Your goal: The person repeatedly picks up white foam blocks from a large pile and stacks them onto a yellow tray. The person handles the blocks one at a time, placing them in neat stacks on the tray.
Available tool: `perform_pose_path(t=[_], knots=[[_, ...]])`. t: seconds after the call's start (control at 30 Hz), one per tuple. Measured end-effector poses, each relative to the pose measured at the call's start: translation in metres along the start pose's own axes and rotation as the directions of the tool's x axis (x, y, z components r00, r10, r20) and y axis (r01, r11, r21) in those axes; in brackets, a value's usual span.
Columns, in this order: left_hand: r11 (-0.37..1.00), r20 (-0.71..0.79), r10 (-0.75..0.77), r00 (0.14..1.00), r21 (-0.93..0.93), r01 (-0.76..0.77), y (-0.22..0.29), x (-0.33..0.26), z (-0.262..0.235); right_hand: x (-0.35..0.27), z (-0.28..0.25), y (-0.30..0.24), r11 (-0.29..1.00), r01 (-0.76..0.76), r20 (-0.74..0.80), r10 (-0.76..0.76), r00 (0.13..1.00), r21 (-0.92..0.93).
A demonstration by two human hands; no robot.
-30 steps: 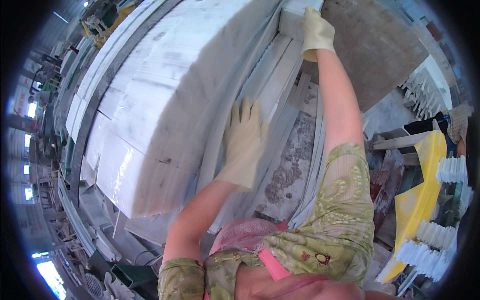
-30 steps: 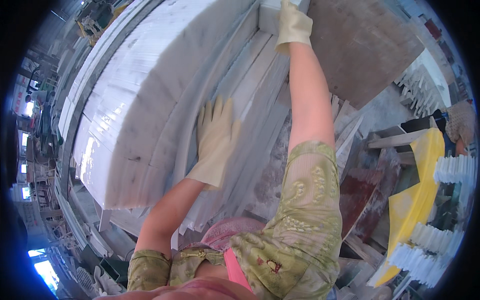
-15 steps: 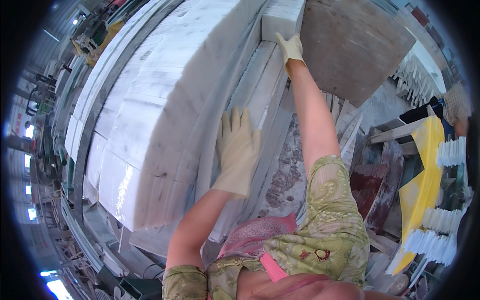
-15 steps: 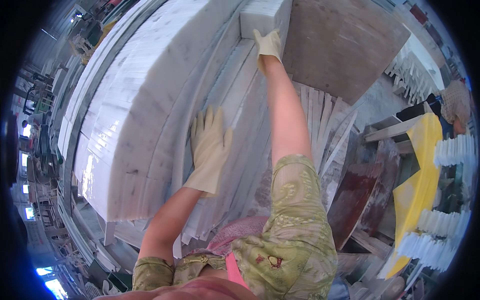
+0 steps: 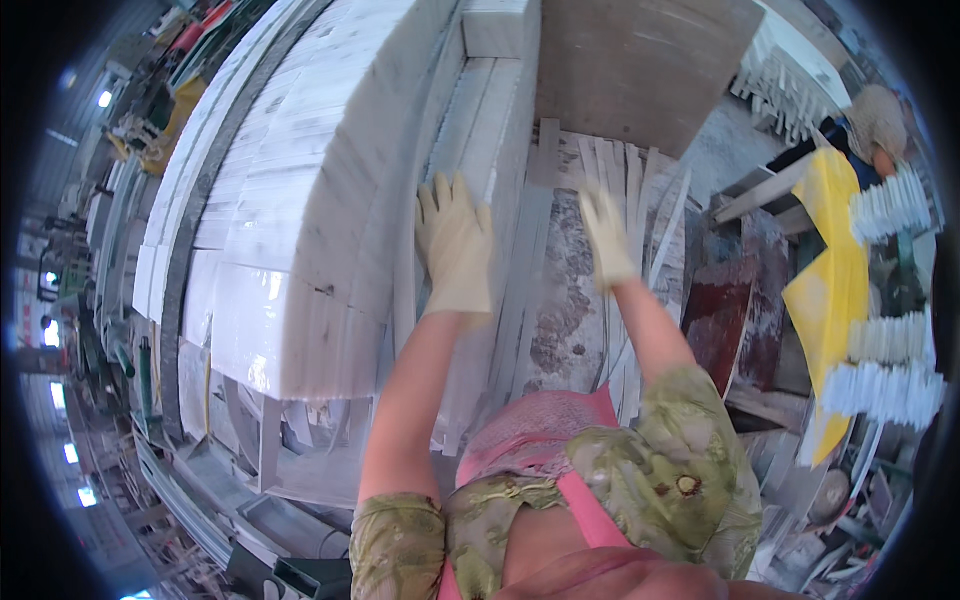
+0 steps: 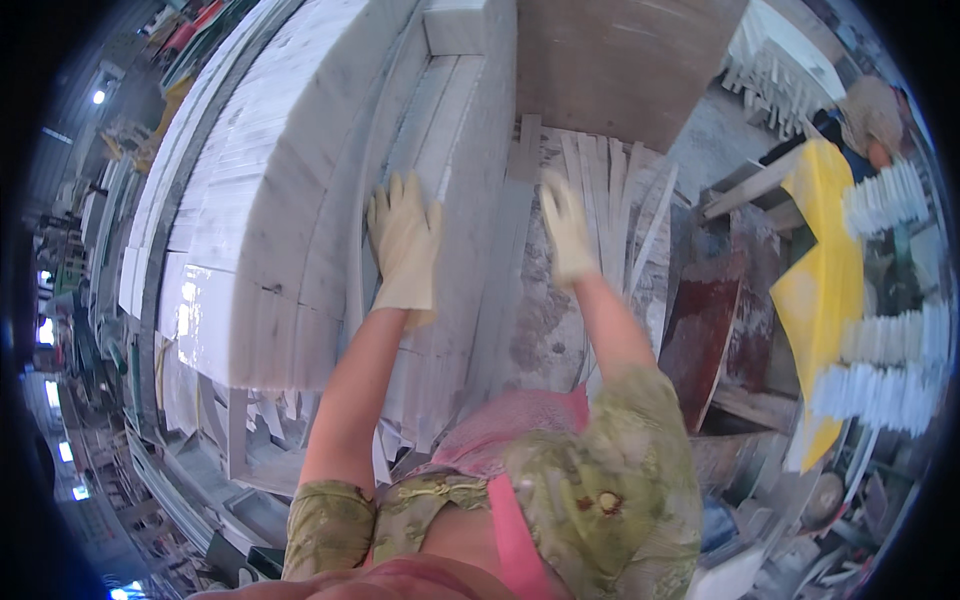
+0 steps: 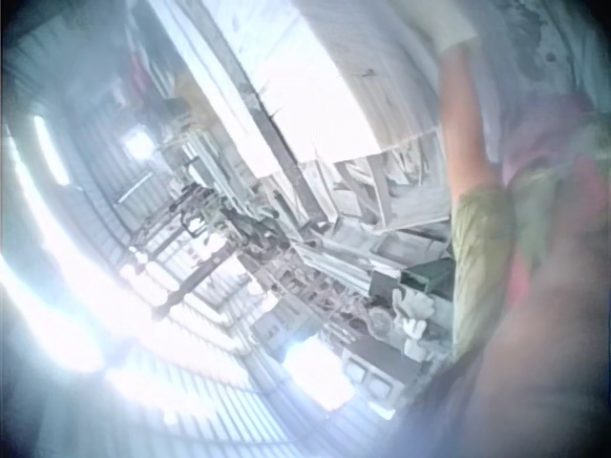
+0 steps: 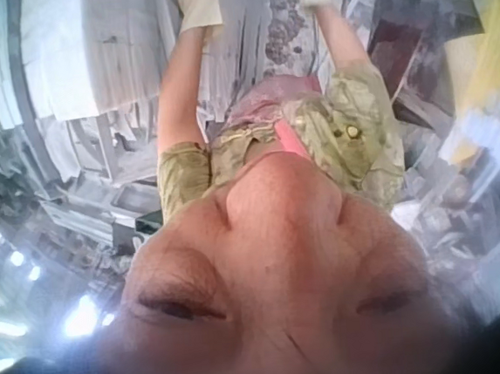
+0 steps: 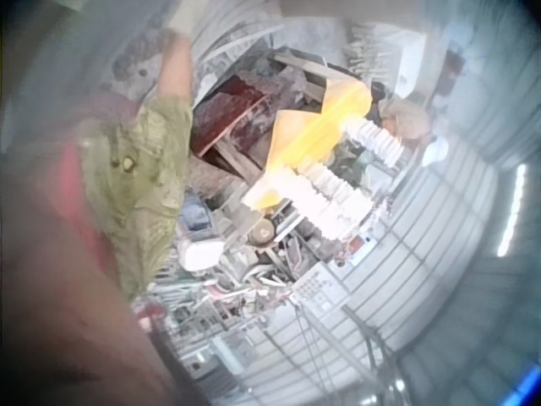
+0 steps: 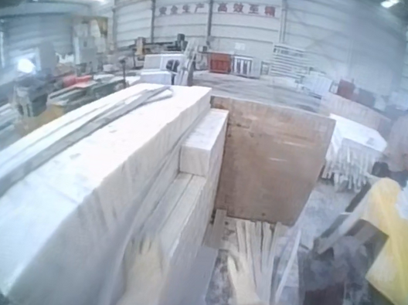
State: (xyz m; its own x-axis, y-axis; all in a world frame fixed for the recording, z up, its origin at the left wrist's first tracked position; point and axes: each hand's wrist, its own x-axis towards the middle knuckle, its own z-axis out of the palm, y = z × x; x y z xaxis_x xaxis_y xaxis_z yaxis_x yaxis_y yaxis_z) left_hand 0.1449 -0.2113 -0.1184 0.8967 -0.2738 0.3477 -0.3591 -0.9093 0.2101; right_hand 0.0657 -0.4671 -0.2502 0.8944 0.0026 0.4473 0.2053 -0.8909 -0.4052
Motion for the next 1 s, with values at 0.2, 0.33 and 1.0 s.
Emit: perform_pose_path(t=[0.2, 0.33, 1.0], knots=[[0.991, -0.098, 0.006, 0.995, -0.132, -0.019, -0.012, -0.005, 0.007, -0.479, -0.071, -0.056, 0.376, -0.906, 0.64, 0.748, 0.173, -0.194], [0.689, 0.168, -0.07, 0.983, -0.705, 0.17, 0.005, -0.024, -0.007, -0.675, -0.17, -0.154, -0.321, -0.938, 0.377, 0.859, -0.347, -0.13], [0.456, 0.476, 0.878, 0.05, -0.802, -0.386, 0.419, -0.495, 0.05, -0.904, -0.328, -0.151, -0.488, -0.503, 0.357, 0.871, -0.337, 0.713]])
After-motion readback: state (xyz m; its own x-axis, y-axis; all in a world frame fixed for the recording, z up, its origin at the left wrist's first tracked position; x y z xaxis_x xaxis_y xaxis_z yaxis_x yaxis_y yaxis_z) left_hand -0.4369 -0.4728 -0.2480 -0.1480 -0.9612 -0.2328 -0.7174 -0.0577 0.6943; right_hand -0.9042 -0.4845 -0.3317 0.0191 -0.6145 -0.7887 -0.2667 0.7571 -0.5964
